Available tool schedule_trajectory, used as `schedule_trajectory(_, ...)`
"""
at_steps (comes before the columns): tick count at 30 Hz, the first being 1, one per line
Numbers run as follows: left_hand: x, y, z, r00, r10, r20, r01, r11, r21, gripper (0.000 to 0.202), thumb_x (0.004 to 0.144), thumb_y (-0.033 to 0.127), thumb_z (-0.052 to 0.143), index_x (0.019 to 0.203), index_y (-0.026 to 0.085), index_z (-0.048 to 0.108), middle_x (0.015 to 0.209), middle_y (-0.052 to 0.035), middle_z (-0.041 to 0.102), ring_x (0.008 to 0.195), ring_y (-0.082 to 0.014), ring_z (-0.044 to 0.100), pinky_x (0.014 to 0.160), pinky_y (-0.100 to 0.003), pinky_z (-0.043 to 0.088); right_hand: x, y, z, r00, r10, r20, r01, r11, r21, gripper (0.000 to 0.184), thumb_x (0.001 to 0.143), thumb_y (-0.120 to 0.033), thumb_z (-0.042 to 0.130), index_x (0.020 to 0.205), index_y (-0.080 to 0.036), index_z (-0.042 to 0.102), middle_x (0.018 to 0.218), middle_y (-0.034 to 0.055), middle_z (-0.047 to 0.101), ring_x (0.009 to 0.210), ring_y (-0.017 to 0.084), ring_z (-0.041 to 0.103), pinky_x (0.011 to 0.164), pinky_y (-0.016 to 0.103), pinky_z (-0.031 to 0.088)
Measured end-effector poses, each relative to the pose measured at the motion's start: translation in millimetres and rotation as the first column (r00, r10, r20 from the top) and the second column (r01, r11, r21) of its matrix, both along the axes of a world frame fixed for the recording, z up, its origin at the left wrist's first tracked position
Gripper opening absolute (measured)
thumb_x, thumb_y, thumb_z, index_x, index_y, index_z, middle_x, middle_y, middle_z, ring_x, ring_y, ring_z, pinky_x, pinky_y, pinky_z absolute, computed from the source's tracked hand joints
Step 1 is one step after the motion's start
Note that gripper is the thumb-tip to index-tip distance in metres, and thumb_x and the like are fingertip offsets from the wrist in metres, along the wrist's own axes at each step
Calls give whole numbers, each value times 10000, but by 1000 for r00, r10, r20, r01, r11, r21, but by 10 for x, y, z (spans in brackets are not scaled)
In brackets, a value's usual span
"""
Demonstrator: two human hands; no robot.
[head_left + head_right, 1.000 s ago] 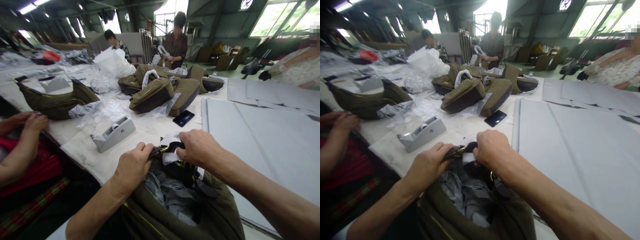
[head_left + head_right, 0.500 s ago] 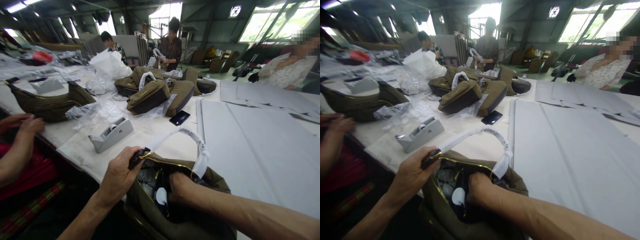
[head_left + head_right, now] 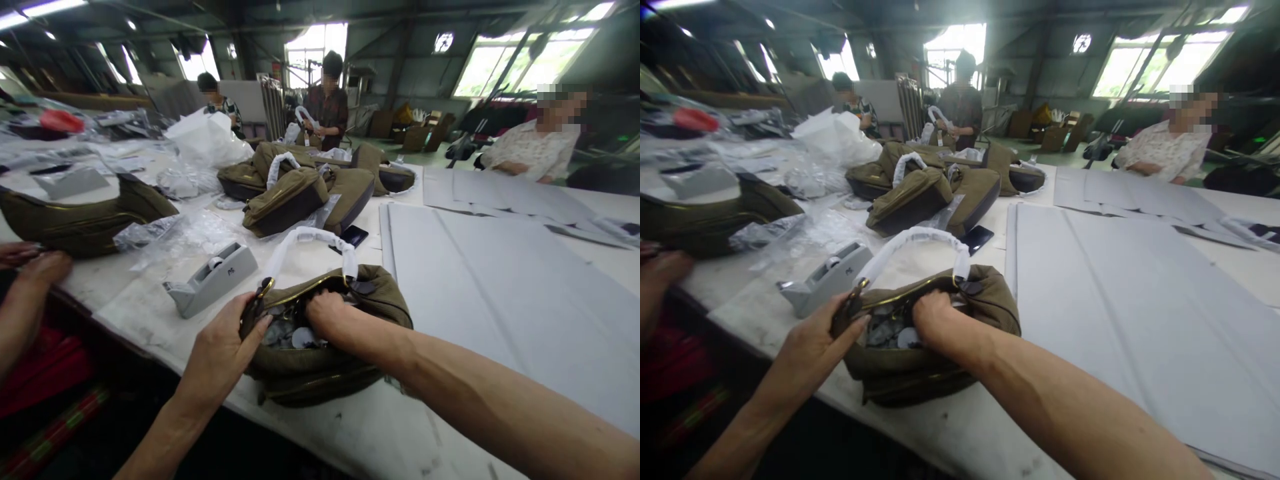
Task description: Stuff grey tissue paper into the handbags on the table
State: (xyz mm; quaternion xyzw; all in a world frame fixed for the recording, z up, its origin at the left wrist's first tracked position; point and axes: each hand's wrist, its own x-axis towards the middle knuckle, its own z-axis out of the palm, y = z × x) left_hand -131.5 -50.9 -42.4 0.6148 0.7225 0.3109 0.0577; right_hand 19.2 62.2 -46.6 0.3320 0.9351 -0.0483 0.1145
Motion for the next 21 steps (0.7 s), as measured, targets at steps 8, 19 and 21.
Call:
schedule_trajectory(8, 131, 121, 169, 915, -17, -404, 146, 945, 292, 393, 878, 392, 484, 1197, 162, 486, 1202, -141, 521, 1107, -294, 520, 931, -428, 439, 604, -347, 150, 994, 107, -23, -108, 994, -20, 453, 958, -370, 323, 791, -156, 686, 701, 97, 682, 635, 230, 649, 500, 299, 438)
schedule_trajectory(19, 993, 818, -157, 530, -642, -554, 312, 755, -576, 481, 756, 138, 566, 1236, 138, 556, 1108, -234, 615, 933, -402, 612, 725, -560, 468, 1145, -691, 106, 945, 83, -316, 78, 881, 466, 164, 848, -219, 476, 759, -132, 584, 729, 96, 552, 686, 245, 505, 637, 413, 388)
schedule_trajectory(21, 916, 781, -112, 490, -618, -614, 304, 782, -544, 546, 735, 179, 616, 1274, 189, 529, 1136, -201, 614, 975, -390, 593, 747, -543, 454, 1280, -683, 108, 957, -8, -289, 141, 884, 445, 115, 822, -214, 507, 756, -144, 569, 670, 78, 536, 647, 236, 493, 653, 419, 383)
